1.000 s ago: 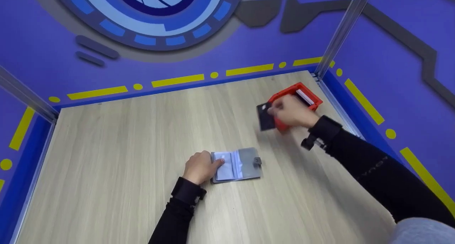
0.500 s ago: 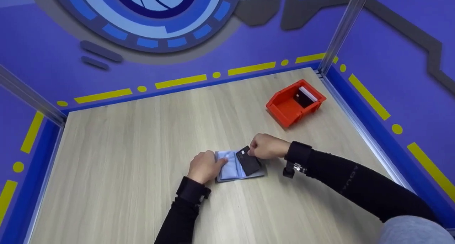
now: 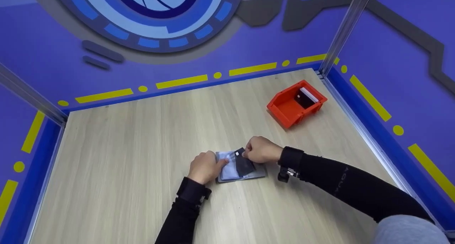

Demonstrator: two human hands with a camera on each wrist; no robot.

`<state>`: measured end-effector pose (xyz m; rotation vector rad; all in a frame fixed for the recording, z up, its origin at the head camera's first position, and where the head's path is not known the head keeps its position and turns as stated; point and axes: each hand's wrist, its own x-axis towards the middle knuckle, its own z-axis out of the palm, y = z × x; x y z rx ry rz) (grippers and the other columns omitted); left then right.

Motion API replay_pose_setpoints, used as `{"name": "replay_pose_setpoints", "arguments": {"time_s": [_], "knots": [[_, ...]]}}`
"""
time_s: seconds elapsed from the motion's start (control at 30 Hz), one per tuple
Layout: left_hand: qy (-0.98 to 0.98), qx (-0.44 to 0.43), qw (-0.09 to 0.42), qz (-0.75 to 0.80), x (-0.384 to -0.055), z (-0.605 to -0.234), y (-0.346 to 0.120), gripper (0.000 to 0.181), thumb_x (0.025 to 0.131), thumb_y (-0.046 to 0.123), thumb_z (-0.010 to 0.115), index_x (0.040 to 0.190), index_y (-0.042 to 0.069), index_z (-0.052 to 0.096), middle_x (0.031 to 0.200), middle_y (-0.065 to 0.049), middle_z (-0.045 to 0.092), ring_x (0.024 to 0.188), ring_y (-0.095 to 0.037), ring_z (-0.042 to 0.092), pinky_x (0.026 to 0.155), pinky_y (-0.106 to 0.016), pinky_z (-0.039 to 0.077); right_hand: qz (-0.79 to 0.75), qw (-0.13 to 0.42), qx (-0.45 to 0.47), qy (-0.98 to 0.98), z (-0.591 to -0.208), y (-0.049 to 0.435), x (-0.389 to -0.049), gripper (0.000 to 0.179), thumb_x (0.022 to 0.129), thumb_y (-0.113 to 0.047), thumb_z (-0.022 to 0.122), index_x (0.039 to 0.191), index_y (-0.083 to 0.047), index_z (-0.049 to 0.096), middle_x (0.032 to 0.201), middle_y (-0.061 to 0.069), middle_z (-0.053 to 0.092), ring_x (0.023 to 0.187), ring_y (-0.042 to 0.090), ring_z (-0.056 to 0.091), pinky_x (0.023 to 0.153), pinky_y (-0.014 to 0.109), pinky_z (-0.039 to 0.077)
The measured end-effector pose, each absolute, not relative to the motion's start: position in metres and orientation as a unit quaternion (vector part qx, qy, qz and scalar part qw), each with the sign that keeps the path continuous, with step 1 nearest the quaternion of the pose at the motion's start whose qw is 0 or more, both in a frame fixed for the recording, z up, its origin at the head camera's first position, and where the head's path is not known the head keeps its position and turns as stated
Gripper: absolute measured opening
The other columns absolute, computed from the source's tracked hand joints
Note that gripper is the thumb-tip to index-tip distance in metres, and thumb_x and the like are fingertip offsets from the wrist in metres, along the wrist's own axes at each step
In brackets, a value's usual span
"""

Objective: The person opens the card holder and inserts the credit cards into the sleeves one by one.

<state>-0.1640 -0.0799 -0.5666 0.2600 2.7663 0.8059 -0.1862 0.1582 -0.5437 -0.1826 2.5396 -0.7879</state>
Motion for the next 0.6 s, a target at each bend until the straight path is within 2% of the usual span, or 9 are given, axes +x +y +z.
{"name": "replay_pose_setpoints", "arguments": {"time_s": [0.27, 0.6], "knots": [[0.951, 0.08, 0.126, 0.271, -0.163, -0.563, -0.078, 0.044, 0.102, 0.047, 0.077, 0.086, 0.007, 0.067, 0.076, -0.004, 0.059, 0.066, -0.022, 0.055, 0.057, -0.035, 0.038, -0.273, 0.223, -0.056, 0.934, -0.545, 0.152, -0.18, 0.05, 0.102, -0.022, 0.07, 0.058, -0.021, 0.046, 0.056, -0.009, 0.036, 0.058, 0.012, 0.042, 0.057, 0.028, 0.031], [0.949, 0.084, 0.12, 0.279, -0.162, -0.566, -0.076, 0.047, 0.101, 0.046, 0.078, 0.075, 0.014, 0.056, 0.069, 0.0, 0.049, 0.059, -0.019, 0.049, 0.053, -0.033, 0.035, -0.261, 0.232, -0.095, 0.932, -0.548, 0.141, -0.177, 0.055, 0.106, -0.025, 0.068, 0.055, -0.021, 0.049, 0.052, -0.011, 0.035, 0.051, 0.01, 0.039, 0.053, 0.026, 0.03]]}}
